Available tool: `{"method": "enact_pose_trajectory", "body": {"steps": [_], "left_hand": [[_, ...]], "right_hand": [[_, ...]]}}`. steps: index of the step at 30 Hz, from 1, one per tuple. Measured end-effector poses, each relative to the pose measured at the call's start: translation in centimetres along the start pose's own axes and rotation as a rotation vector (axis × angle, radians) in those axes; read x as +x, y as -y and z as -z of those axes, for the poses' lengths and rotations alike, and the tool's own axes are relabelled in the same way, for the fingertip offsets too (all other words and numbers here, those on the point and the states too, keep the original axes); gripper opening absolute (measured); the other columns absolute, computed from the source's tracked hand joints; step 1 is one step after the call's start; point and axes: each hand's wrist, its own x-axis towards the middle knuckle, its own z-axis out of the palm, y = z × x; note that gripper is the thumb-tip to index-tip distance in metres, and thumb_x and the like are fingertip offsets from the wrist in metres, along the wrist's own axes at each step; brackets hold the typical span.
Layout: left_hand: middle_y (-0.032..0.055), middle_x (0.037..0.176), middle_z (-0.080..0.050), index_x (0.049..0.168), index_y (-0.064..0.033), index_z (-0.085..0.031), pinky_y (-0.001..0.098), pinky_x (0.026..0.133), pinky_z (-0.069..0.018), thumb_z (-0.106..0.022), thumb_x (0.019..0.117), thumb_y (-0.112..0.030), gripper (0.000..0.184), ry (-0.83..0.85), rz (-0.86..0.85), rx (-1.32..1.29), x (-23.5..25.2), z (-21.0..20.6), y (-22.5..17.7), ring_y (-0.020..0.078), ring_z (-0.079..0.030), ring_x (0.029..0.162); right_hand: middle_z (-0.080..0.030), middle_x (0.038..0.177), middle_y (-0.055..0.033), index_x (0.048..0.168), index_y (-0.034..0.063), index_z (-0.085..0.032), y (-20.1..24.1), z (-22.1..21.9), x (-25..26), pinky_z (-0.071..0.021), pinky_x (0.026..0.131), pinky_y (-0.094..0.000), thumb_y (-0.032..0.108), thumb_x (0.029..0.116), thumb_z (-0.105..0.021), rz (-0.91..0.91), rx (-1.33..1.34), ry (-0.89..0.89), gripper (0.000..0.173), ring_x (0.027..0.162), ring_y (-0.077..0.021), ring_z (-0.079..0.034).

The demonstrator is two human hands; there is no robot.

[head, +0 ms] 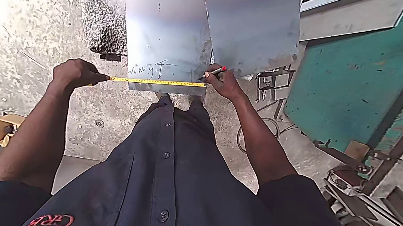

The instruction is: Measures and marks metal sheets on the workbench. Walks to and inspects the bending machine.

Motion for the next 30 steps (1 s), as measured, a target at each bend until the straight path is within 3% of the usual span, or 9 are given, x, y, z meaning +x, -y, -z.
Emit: {"method": "enact_pose_trajectory", "body": {"steps": [3,7,15,18,20,24,30], "left_hand": [[0.0192,0.092,-0.073,0.092,-0.0207,-0.076,0.0792,0.072,-0.0463,-0.061,0.0769,-0.084,0.067,0.004,0.000,-0.002,-0.1,0.1,-0.1,0.0466,-0.069,0.091],[0.0180,0.091,-0.073,0.093,-0.0208,-0.076,0.0787,0.072,-0.0465,-0.061,0.0770,-0.084,0.067,0.015,0.003,-0.001,-0.1,0.1,-0.2,0.0458,-0.069,0.091],[0.0162,0.091,-0.074,0.092,-0.0225,-0.076,0.0786,0.072,-0.0467,-0.059,0.0759,-0.087,0.068,0.014,-0.014,-0.006,0.3,-0.3,0.3,0.0446,-0.069,0.090],[0.0170,0.089,-0.073,0.091,-0.0218,-0.075,0.0781,0.070,-0.0468,-0.059,0.0754,-0.086,0.068,0.014,-0.016,-0.010,0.4,-0.2,0.2,0.0445,-0.069,0.089],[0.0192,0.091,-0.073,0.091,-0.0203,-0.075,0.0788,0.071,-0.0467,-0.061,0.0757,-0.085,0.068,0.010,-0.017,-0.013,0.2,-0.2,-0.4,0.0462,-0.069,0.090],[0.0198,0.094,-0.074,0.094,-0.0191,-0.076,0.0781,0.073,-0.0480,-0.063,0.0766,-0.083,0.067,0.018,0.008,-0.002,-0.9,0.5,-0.6,0.0468,-0.069,0.094],[0.0163,0.093,-0.074,0.095,-0.0217,-0.076,0.0767,0.074,-0.0491,-0.063,0.0758,-0.083,0.066,0.032,-0.032,-0.051,-0.4,0.0,-0.4,0.0432,-0.070,0.093]], "right_hand": [[-0.073,0.097,-0.0064,0.115,0.0047,-0.068,-0.1,-0.1,-0.1,-0.0629,0.074,-0.0350,0.025,0.1049,-0.057,-0.017,0.098,-0.026,0.025,0.079,-0.0125,-0.071],[-0.073,0.103,-0.0056,0.109,0.0056,-0.071,-0.6,-0.1,-0.1,-0.0593,0.082,-0.0345,0.026,0.1039,-0.057,0.032,-0.008,0.008,0.026,0.087,-0.0104,-0.069],[-0.072,0.099,-0.0043,0.108,0.0067,-0.071,-0.2,-0.1,-0.1,-0.0589,0.079,-0.0333,0.027,0.1041,-0.057,0.013,-0.017,0.021,0.025,0.083,-0.0089,-0.068],[-0.073,0.094,-0.0051,0.112,0.0051,-0.069,0.1,-0.3,-0.1,-0.0622,0.073,-0.0339,0.025,0.1050,-0.056,-0.022,0.049,-0.067,0.025,0.076,-0.0109,-0.070],[-0.073,0.098,-0.0074,0.112,0.0027,-0.067,0.5,-0.4,-0.3,-0.0640,0.077,-0.0366,0.021,0.1050,-0.057,-0.032,0.125,-0.147,0.023,0.082,-0.0144,-0.073],[-0.073,0.097,-0.0081,0.112,0.0014,-0.066,2.5,-3.4,1.2,-0.0635,0.080,-0.0374,0.020,0.1048,-0.056,-0.030,0.233,-0.182,0.022,0.085,-0.0163,-0.073],[-0.073,0.098,-0.0092,0.112,0.0001,-0.067,5.8,-11.0,5.8,-0.0641,0.080,-0.0397,0.017,0.1029,-0.058,0.018,0.338,-0.053,0.021,0.086,-0.0183,-0.073]]}}
